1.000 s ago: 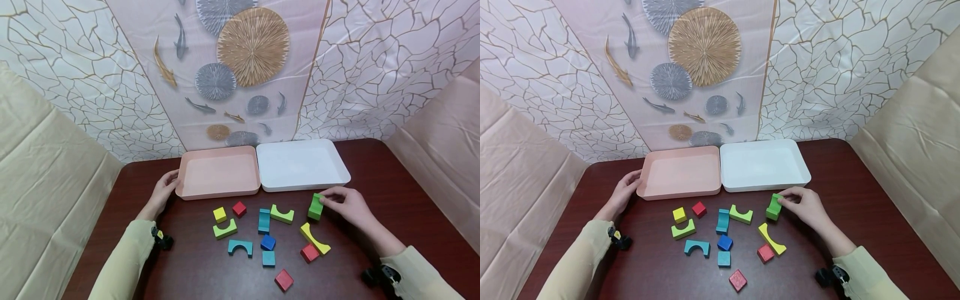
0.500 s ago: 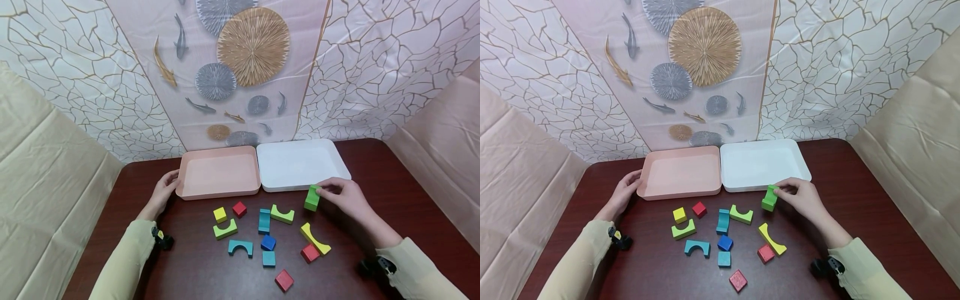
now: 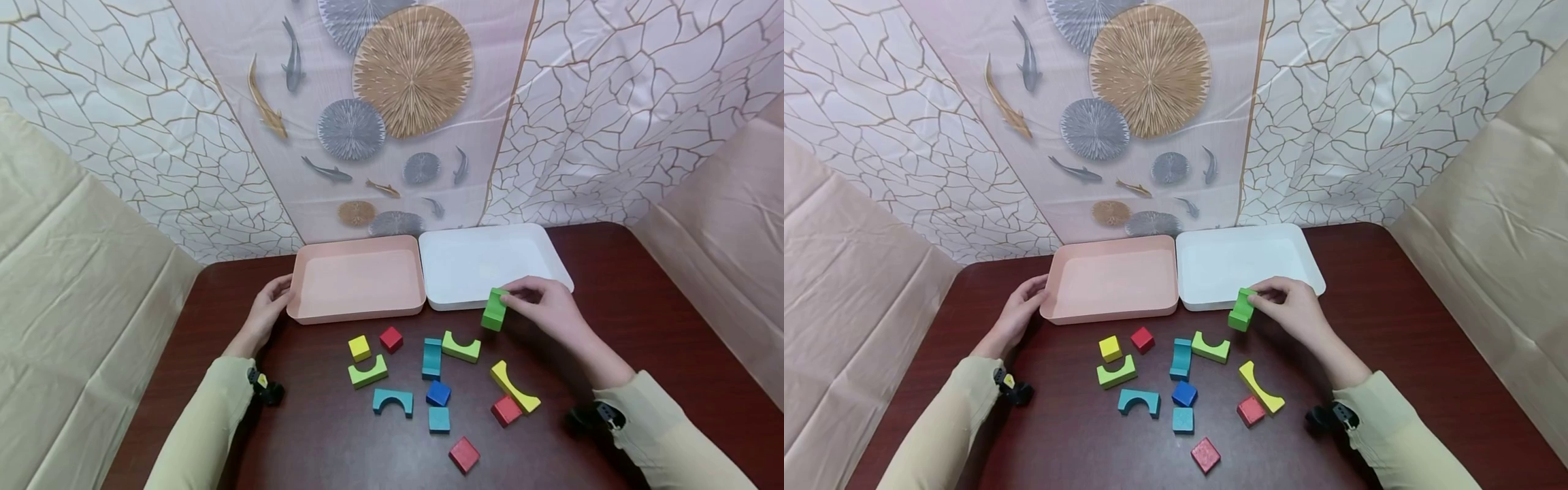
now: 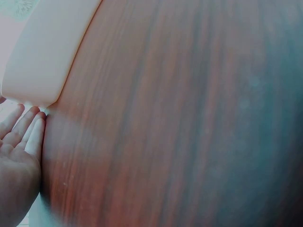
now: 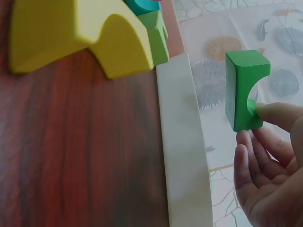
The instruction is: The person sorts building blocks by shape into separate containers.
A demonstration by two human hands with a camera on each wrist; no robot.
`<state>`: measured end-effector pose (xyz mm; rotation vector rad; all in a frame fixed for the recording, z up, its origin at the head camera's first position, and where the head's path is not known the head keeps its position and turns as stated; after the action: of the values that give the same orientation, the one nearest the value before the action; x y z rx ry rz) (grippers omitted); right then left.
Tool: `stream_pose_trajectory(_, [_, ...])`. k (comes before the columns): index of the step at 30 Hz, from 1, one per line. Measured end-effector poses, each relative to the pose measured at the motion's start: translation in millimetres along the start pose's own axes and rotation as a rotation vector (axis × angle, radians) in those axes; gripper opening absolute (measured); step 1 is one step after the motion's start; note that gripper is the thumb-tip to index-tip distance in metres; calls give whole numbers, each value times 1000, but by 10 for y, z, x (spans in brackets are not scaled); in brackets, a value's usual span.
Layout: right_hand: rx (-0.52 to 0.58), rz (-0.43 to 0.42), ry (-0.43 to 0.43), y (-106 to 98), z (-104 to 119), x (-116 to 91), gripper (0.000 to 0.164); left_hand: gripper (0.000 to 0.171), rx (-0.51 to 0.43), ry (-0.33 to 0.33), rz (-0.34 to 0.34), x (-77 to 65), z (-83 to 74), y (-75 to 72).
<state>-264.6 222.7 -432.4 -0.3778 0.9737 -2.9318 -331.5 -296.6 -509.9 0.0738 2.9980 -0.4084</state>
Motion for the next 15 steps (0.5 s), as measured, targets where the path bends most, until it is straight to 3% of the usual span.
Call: stream_pose_trajectory(15, [27,44,25,185,152,219,21,58,4,3,-9,12,7,-7])
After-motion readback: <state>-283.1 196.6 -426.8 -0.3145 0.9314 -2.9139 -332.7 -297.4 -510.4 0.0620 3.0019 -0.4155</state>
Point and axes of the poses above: each hand's wrist, its own x-axis towards the middle knuckle, its own y-axis out of the palm, z = x × y, the point moved 7 cm from there along x, towards the middle knuckle, and after that the axes turned 2 degrees about -z, right-handed, at the moved point
